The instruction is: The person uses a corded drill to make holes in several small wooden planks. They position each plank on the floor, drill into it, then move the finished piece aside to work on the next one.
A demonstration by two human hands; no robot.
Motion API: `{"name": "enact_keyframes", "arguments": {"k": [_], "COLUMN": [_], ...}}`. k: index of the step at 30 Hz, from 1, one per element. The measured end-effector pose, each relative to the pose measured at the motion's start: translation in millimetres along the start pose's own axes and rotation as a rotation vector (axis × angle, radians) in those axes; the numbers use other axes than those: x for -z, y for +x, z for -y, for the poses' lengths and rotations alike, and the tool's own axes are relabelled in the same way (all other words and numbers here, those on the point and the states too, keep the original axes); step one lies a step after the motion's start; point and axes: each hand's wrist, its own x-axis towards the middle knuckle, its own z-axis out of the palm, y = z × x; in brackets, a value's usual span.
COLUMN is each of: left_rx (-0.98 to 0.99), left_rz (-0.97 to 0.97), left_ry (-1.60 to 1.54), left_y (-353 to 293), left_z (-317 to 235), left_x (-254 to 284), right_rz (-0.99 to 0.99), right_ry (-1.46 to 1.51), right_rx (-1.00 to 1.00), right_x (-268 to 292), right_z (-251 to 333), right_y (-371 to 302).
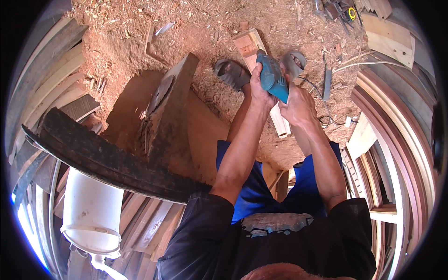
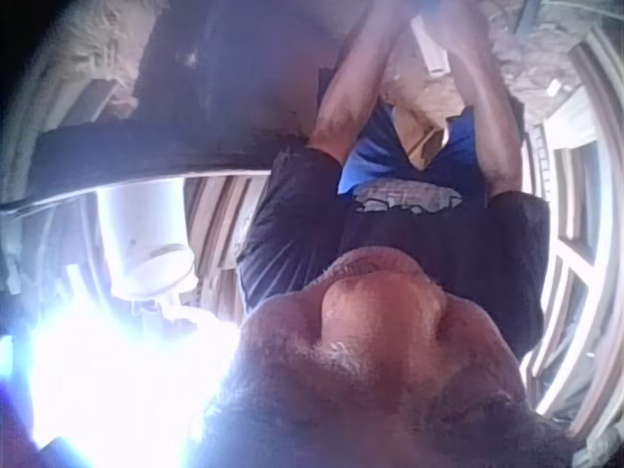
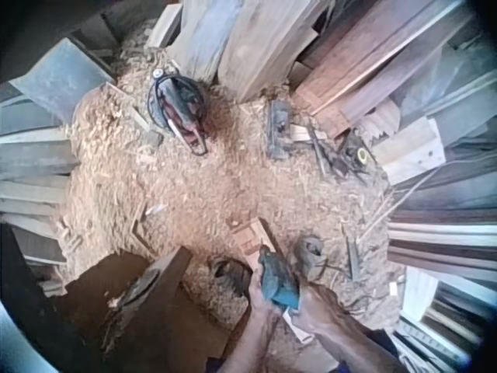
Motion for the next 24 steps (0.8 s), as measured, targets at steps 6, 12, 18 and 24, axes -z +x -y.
{"name": "enact_keyframes", "arguments": {"k": [6, 12, 18, 24], "left_rx": [-0.024, -0.018, -0.043, 0.011], "left_rz": [-0.021, -0.037, -0.04, 0.081], "left_ry": [0.053, 0.06, 0.088, -0.057], "left_y": [-1.7, -2.3, -1.9, -2.5], "left_z": [5.3, 7.1, 11.7, -1.9], "left_x": [-4.5, -5.9, -6.3, 32.2], "right_rz": [-0.003, 0.007, 0.054, 0.208], "right_ry": [-0.014, -0.018, -0.035, -0.084], "right_rx": [0.014, 0.014, -0.021, -0.122], "right_x": [-1.1, 4.9, 5.6, -13.8], "right_z": [-7.4, -3.9, -7.8, 11.3], "right_y": [3.1, 3.5, 5.7, 4.4]}}
